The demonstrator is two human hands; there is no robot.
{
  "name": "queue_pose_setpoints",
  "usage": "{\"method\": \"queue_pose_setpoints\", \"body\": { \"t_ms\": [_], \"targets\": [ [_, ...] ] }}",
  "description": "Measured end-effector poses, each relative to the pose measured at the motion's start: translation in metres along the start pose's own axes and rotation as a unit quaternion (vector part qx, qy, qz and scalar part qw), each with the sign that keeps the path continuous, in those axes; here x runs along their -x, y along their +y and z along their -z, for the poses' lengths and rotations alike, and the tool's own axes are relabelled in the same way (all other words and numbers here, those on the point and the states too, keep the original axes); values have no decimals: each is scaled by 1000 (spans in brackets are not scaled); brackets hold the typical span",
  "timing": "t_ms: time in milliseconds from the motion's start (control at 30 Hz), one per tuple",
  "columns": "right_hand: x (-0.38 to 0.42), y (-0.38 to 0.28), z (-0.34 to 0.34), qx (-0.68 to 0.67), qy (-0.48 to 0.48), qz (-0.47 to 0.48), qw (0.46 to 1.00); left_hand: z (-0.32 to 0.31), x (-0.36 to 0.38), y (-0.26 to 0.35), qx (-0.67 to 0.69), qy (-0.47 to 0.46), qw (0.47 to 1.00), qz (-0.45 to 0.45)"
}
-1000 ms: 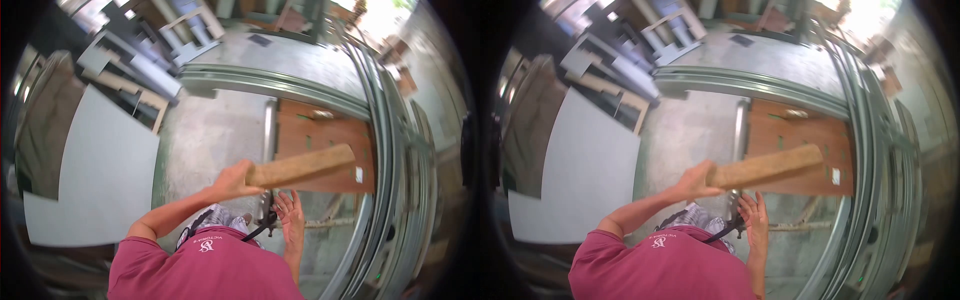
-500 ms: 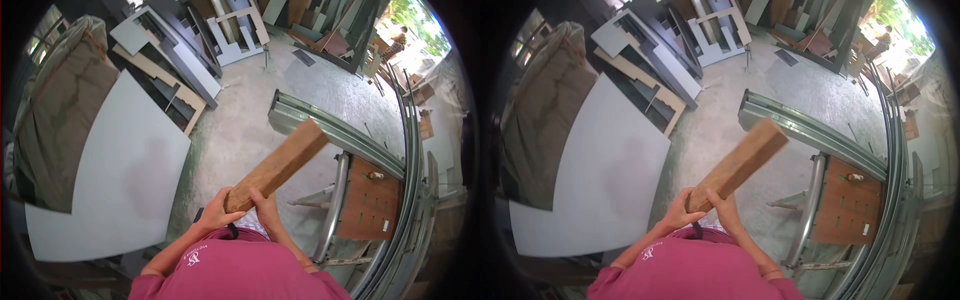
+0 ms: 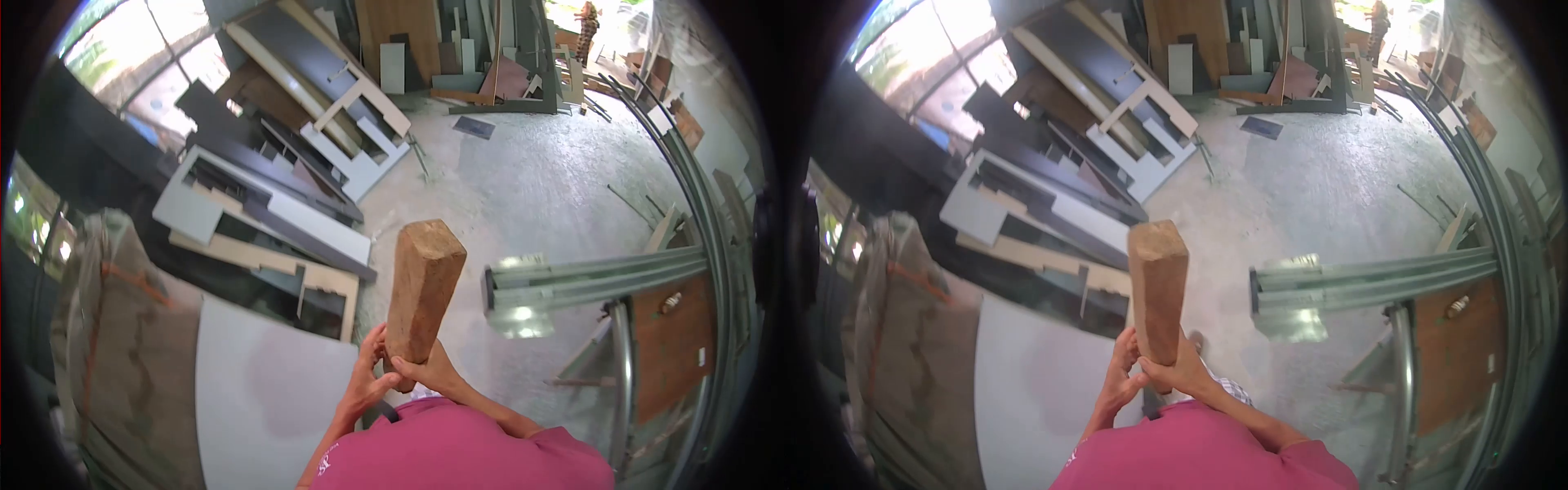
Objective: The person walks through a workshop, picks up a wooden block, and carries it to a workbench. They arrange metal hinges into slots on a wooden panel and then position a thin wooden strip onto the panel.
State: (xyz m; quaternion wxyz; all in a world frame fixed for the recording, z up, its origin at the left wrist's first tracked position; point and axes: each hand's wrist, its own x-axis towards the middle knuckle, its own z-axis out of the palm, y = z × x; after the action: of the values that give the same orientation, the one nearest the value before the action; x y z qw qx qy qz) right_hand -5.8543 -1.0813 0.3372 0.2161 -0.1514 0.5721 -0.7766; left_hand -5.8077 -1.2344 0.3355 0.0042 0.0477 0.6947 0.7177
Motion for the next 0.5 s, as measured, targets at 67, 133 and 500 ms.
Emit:
{"method": "queue_pose_setpoints", "body": {
  "t_ms": [67,133,500],
  "targets": [
    [-69,-11,13,-8,26,46,999,30,-62,-4,-47,-24,998,-42],
    [-114,-29,19,-56,77,26,995,48,-117,15,-54,-61,997,-1],
    [-241,-81,128,-235,406,67,881,24,-395,1,-44,-390,901,188]
  ]
}}
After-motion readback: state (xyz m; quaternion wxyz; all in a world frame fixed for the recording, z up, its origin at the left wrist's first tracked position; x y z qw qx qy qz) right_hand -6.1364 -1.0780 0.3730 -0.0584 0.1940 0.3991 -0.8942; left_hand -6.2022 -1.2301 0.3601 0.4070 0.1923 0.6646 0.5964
